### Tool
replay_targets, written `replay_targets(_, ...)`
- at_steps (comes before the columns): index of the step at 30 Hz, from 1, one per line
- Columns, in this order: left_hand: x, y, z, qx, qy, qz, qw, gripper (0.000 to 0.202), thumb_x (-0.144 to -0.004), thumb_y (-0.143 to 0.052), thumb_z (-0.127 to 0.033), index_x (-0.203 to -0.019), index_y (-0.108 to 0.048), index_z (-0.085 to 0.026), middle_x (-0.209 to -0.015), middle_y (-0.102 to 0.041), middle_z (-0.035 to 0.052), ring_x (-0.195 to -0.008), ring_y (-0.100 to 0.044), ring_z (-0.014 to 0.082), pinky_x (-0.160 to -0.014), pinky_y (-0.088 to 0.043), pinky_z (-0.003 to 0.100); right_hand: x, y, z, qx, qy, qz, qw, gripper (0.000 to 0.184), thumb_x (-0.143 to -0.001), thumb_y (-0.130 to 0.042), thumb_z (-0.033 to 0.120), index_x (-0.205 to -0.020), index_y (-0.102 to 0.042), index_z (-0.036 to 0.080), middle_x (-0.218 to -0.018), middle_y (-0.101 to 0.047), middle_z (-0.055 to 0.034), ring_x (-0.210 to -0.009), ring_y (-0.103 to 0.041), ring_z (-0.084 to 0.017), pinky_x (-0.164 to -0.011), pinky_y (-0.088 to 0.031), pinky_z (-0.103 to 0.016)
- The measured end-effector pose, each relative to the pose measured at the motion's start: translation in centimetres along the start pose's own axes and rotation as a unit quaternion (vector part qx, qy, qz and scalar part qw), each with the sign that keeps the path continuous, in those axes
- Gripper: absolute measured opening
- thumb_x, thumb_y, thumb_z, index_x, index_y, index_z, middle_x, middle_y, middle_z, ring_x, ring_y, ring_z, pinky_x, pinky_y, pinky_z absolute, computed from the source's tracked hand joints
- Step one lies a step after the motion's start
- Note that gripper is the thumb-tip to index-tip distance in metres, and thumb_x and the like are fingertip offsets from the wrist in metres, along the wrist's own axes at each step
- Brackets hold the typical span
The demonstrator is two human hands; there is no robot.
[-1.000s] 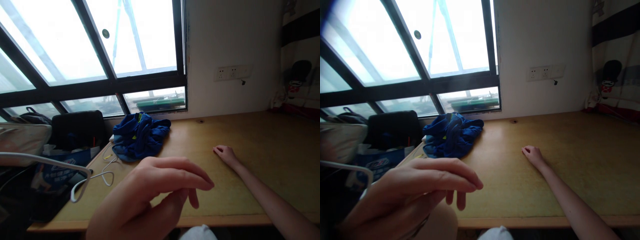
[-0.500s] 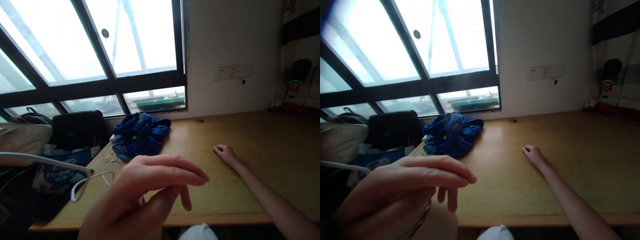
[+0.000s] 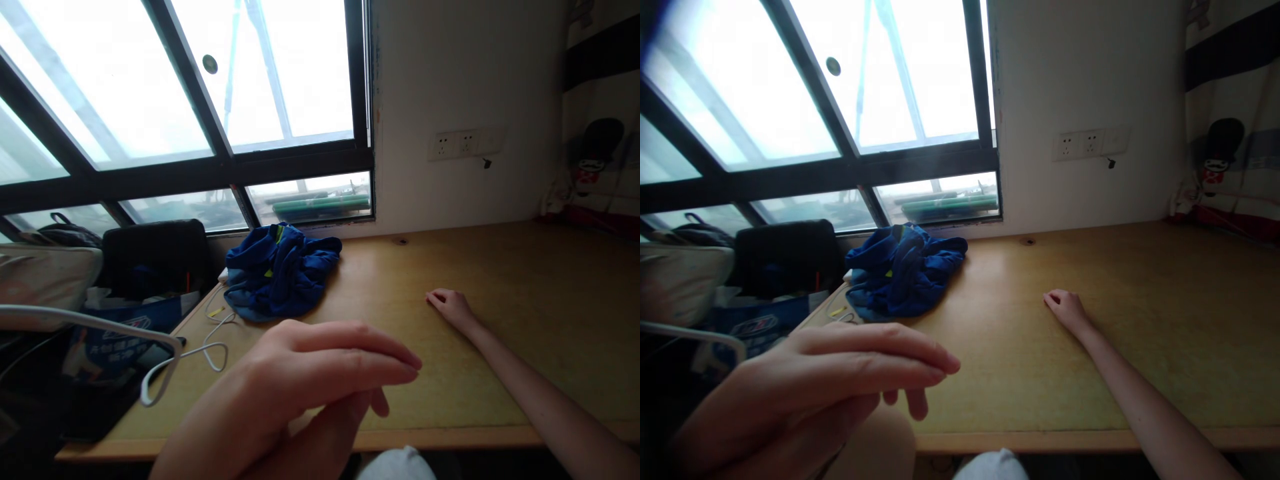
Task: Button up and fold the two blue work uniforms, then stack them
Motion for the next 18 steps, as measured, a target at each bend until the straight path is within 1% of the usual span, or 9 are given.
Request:
replay_targets(3,-0.4,-0.1,-0.2,-0.001,-0.002,0.026,1.000,0.029,-0.082,-0.044,-0.015,-0.102,-0.063,-0.023,-0.102,-0.063,0.0055,-0.078,-0.062,0.0147,-0.070,-0.052,0.021,0.0,0.0,0.0,0.001,0.000,0.001,1.000,0.032,-0.074,-0.045,0.039,-0.071,-0.068,0.017,-0.075,-0.068,-0.0064,-0.072,-0.059,-0.021,-0.067,-0.042,-0.028)
replay_targets(7,-1.0,-0.4,-0.8,0.008,-0.027,0.061,0.998,0.030,-0.083,-0.042,-0.013,-0.103,-0.063,-0.022,-0.101,-0.064,0.0060,-0.074,-0.063,0.0126,-0.067,-0.052,0.018,0.0,0.0,0.1,0.002,0.003,0.003,1.000,0.032,-0.074,-0.045,0.040,-0.072,-0.068,0.017,-0.076,-0.068,-0.0063,-0.072,-0.060,-0.020,-0.067,-0.042,-0.028)
replay_targets(10,-1.2,-0.4,-1.1,0.011,-0.039,0.073,0.997,0.032,-0.083,-0.040,-0.013,-0.104,-0.062,-0.022,-0.101,-0.064,0.0060,-0.072,-0.063,0.0121,-0.065,-0.051,0.017,-0.1,0.0,0.0,0.005,0.003,0.001,1.000,0.032,-0.073,-0.045,0.040,-0.071,-0.068,0.017,-0.075,-0.068,-0.0062,-0.072,-0.060,-0.021,-0.067,-0.042,-0.029)
replay_targets(13,-1.2,-0.3,-1.0,0.008,-0.041,0.069,0.997,0.030,-0.084,-0.040,-0.015,-0.103,-0.062,-0.022,-0.097,-0.065,0.0063,-0.071,-0.062,0.0122,-0.063,-0.051,0.018,-0.1,0.1,0.0,0.004,0.002,0.000,1.000,0.032,-0.073,-0.045,0.040,-0.070,-0.068,0.017,-0.074,-0.068,-0.0061,-0.071,-0.060,-0.021,-0.067,-0.042,-0.029)
replay_targets(15,-1.0,-0.1,-0.8,0.010,-0.046,0.051,0.998,0.024,-0.084,-0.043,-0.019,-0.095,-0.064,-0.020,-0.089,-0.066,0.0062,-0.067,-0.062,0.0119,-0.060,-0.051,0.017,0.0,0.0,0.0,0.003,0.001,0.002,1.000,0.032,-0.073,-0.045,0.040,-0.070,-0.068,0.017,-0.074,-0.068,-0.0061,-0.070,-0.060,-0.021,-0.066,-0.042,-0.029)
replay_targets(17,-0.8,0.3,-0.8,0.028,-0.057,0.012,0.998,0.018,-0.083,-0.048,-0.025,-0.077,-0.064,-0.019,-0.070,-0.064,0.0031,-0.055,-0.058,0.0096,-0.052,-0.048,0.016,0.0,0.0,0.0,0.005,0.002,0.001,1.000,0.032,-0.073,-0.045,0.040,-0.070,-0.068,0.017,-0.075,-0.068,-0.0059,-0.071,-0.060,-0.021,-0.066,-0.042,-0.029)
replay_targets(18,-0.7,0.5,-0.9,0.043,-0.069,-0.012,0.997,0.022,-0.082,-0.050,-0.029,-0.065,-0.060,-0.019,-0.058,-0.060,0.0005,-0.048,-0.054,0.0079,-0.046,-0.046,0.015,0.0,0.0,0.0,0.006,0.003,0.000,1.000,0.032,-0.073,-0.045,0.040,-0.070,-0.068,0.018,-0.075,-0.068,-0.0059,-0.071,-0.060,-0.021,-0.066,-0.042,-0.028)
Point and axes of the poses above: each hand's wrist, its own x-axis away from the middle knuckle, its own y-axis out of the back of the hand, z = x × y, the point moved 8 cm from there along -x, towards the middle knuckle
